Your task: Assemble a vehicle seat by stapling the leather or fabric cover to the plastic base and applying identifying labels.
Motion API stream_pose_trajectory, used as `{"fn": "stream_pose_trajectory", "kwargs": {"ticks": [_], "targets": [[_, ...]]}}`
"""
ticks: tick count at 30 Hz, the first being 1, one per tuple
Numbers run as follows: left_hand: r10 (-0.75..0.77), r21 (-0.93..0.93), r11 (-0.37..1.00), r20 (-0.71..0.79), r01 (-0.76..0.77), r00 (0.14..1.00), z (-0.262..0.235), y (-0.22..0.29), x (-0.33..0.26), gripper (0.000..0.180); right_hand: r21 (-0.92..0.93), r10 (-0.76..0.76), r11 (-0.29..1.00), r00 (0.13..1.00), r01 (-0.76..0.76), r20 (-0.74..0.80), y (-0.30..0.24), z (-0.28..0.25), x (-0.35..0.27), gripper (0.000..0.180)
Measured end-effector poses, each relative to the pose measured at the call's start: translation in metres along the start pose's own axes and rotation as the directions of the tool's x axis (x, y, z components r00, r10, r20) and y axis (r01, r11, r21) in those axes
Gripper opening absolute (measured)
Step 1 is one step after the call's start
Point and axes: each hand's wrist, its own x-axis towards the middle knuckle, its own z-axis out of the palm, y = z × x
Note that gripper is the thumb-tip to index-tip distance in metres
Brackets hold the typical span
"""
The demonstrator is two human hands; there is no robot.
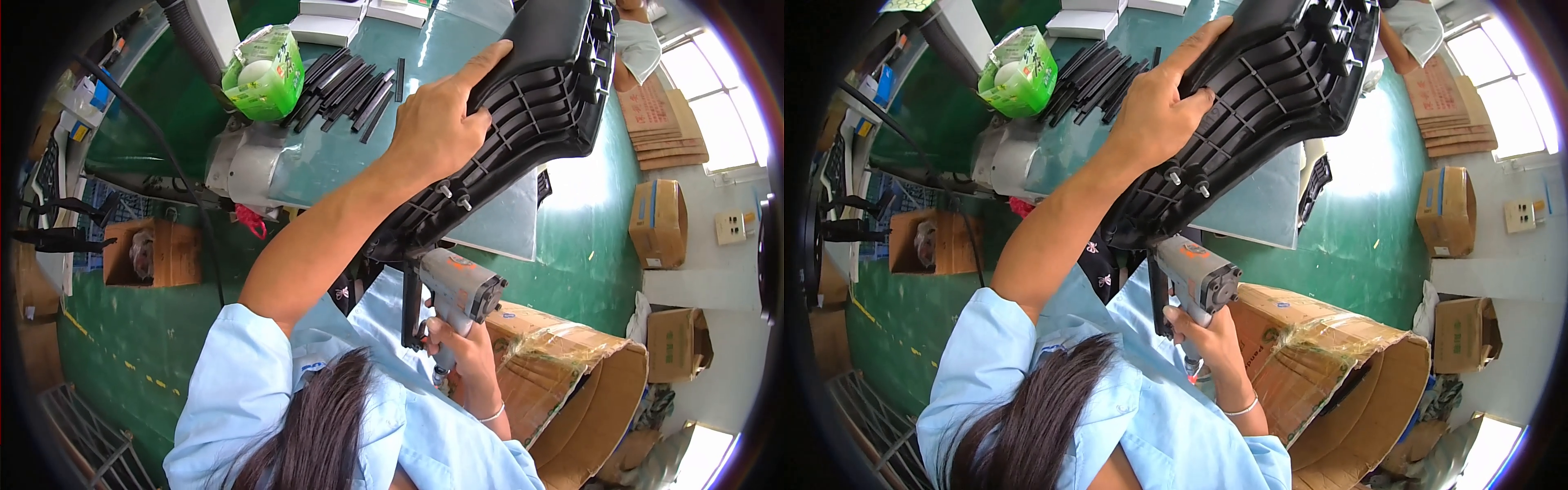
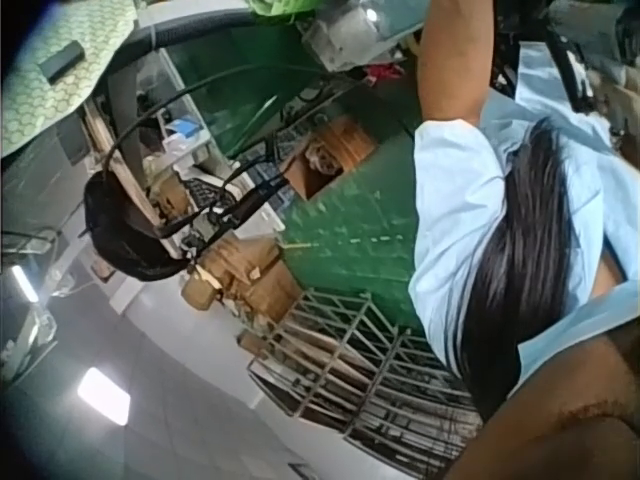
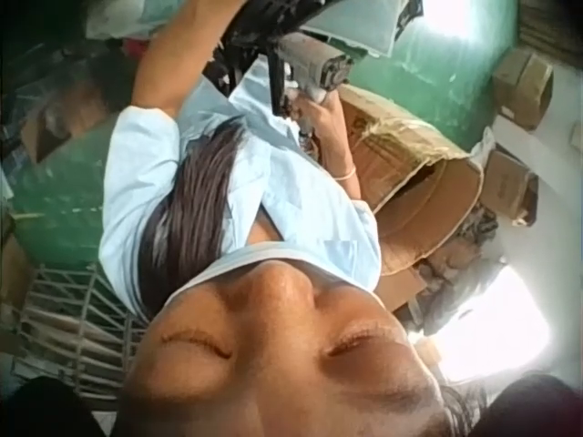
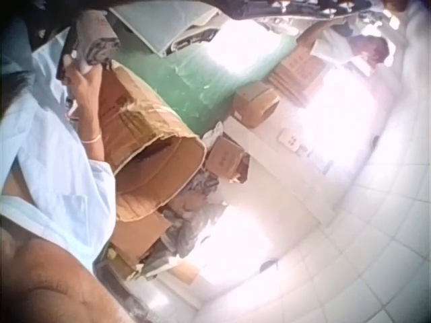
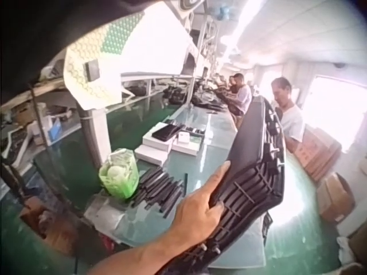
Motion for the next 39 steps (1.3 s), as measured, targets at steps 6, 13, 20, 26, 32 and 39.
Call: {"fn": "stream_pose_trajectory", "kwargs": {"ticks": [6, 13, 20, 26, 32, 39], "targets": [[0.01, -0.275, 0.961, -0.094, -0.036, 0.996, -0.012, -0.03, 0.006, 0.071, 0.119, -0.082, 0.988, 0.991, 0.095, -0.108, 0.005, -0.005, -0.016, 0.045], [0.097, -0.324, 0.921, -0.353, -0.218, 0.931, 0.005, -0.037, 0.003, 0.069, 0.123, -0.236, 0.96, 0.962, 0.253, -0.135, 0.016, -0.034, -0.008, 0.048], [0.046, -0.467, 0.857, -0.351, -0.218, 0.935, 0.006, -0.032, -0.005, 0.07, -0.048, -0.164, 0.986, 0.983, 0.16, -0.077, 0.007, -0.025, 0.015, 0.04], [0.062, -0.405, 0.886, -0.381, -0.226, 0.923, -0.002, -0.034, -0.013, 0.069, 0.086, -0.159, 0.983, 0.986, 0.162, -0.04, 0.009, -0.022, 0.016, 0.035], [0.028, -0.437, 0.865, -0.452, -0.248, 0.892, 0.0, -0.027, -0.022, 0.069, 0.444, -0.064, 0.896, 0.987, -0.007, 0.144, 0.012, -0.026, 0.018, 0.039], [-0.024, -0.382, 0.894, -0.562, -0.233, 0.827, -0.005, -0.025, -0.04, 0.072, 0.483, -0.032, 0.874, 0.982, -0.063, 0.187, 0.0, -0.02, 0.024, 0.032]]}}
